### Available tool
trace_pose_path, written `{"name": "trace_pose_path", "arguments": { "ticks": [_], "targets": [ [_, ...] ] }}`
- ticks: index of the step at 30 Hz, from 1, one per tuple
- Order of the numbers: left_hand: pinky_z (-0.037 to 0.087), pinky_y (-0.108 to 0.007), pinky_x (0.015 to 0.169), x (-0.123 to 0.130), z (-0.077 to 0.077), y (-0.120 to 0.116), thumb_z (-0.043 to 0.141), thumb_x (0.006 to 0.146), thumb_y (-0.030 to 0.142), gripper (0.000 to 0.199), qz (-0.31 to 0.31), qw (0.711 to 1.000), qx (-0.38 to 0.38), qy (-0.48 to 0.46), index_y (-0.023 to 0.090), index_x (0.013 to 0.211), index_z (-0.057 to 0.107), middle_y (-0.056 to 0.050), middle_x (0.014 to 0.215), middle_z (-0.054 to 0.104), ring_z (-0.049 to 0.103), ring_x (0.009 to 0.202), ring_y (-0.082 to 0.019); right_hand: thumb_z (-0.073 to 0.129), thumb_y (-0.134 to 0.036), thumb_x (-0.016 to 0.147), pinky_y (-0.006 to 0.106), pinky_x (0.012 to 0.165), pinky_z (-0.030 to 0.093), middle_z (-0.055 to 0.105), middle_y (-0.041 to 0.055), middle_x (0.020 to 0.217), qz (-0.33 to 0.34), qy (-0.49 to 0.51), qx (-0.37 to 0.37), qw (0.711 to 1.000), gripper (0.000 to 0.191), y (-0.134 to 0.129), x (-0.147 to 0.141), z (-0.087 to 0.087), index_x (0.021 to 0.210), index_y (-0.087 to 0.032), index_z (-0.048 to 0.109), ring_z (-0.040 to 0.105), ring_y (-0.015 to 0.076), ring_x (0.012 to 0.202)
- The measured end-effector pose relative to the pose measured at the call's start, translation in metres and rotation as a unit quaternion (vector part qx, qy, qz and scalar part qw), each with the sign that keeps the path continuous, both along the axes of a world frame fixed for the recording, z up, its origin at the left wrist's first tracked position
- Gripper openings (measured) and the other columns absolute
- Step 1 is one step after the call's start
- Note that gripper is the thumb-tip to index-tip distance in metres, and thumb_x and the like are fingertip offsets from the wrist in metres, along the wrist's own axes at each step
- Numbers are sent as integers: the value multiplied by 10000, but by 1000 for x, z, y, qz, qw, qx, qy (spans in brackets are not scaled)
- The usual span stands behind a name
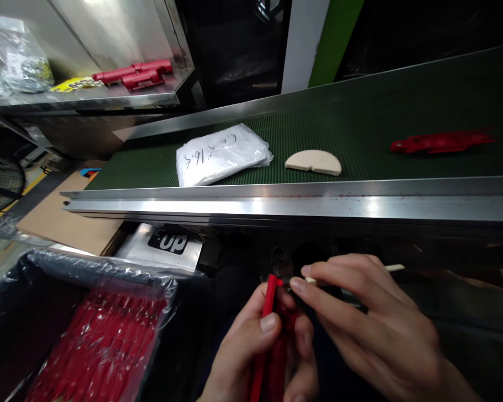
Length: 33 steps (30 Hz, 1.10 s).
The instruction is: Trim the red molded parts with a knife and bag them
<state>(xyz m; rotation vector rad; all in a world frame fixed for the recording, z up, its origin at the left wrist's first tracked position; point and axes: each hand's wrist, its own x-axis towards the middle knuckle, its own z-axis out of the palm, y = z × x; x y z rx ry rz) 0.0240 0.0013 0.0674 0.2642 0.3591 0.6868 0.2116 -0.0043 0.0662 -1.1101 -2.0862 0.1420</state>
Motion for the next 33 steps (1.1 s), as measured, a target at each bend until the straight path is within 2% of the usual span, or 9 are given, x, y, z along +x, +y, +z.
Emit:
{"name": "trace_pose_path", "arguments": {
  "ticks": [9, 13, 17, 19, 22, 24, 27, 30, 33],
  "targets": [
    [444, -117, 497, 4, -6, -2, 525, 971, 340, 196, 4, 1000, -2, -25, 189, 1092, 554, -53, 912, 595, 556, 547, -55, 515, -14, 897, 419, 861, 441, 564, 90, 1201, -16, -6, -14, 1000, 400, -8, 5, -3, 1254, -173, 596, 522, 245, 1068],
    [403, -119, 429, 12, -11, -5, 522, 959, 345, 201, 36, 995, 12, -93, 205, 1081, 599, -47, 882, 620, 511, 464, -44, 494, -29, 907, 445, 889, 435, 592, 78, 1174, -39, -27, 15, 999, 395, -10, 2, -7, 1243, -210, 597, 536, 246, 1065],
    [465, -155, 593, 14, -11, -9, 662, 871, 361, 236, 31, 997, -63, -17, 170, 1006, 630, -74, 802, 634, 590, 647, -110, 469, -89, 941, 460, 900, 443, 628, 57, 1095, -74, -8, 46, 996, 397, -11, 0, -11, 1264, -285, 591, 571, 241, 1028],
    [455, -144, 554, 12, -18, -13, 637, 889, 378, 222, 27, 996, -86, -17, 187, 1002, 624, -61, 808, 629, 579, 606, -98, 502, -71, 922, 418, 866, 474, 613, 59, 1101, -83, 2, 39, 996, 473, -11, 3, -7, 1336, -296, 547, 586, 231, 1014],
    [367, -125, 355, 9, -35, -19, 517, 952, 388, 194, 30, 990, -115, -79, 220, 981, 610, -28, 851, 614, 491, 429, -59, 577, -23, 873, 364, 794, 490, 584, 39, 1142, -198, 48, 29, 979, 618, -9, 11, 3, 1368, -388, 518, 600, 213, 983],
    [386, -125, 354, 7, -41, -22, 495, 963, 378, 200, 37, 989, -122, -71, 207, 977, 597, -35, 859, 608, 513, 448, -66, 617, -9, 850, 372, 776, 482, 596, 18, 1131, -258, 73, 43, 962, 649, -8, 15, 8, 1328, -442, 546, 603, 211, 946],
    [411, -127, 402, 4, -33, -19, 488, 973, 372, 191, 31, 994, -103, -15, 201, 1011, 565, -44, 881, 600, 547, 499, -74, 619, 2, 847, 377, 765, 490, 611, 23, 1140, -221, 70, 39, 972, 604, -6, 14, 6, 1318, -373, 574, 607, 211, 928],
    [335, -120, 376, 4, -17, -7, 511, 959, 389, 186, 8, 997, -75, 14, 221, 1027, 548, -28, 873, 590, 526, 487, -69, 588, -2, 868, 346, 783, 509, 612, 24, 1166, -211, 82, 25, 974, 508, -4, 13, 0, 1279, -302, 604, 610, 191, 949],
    [333, -147, 409, 7, 0, 19, 557, 933, 391, 180, -12, 995, 39, 93, 248, 1041, 546, -10, 860, 602, 527, 475, -75, 569, -39, 892, 309, 815, 517, 617, 31, 1146, -239, 85, 45, 966, 408, 4, 24, -1, 1236, -254, 615, 605, 172, 981]
  ]
}}
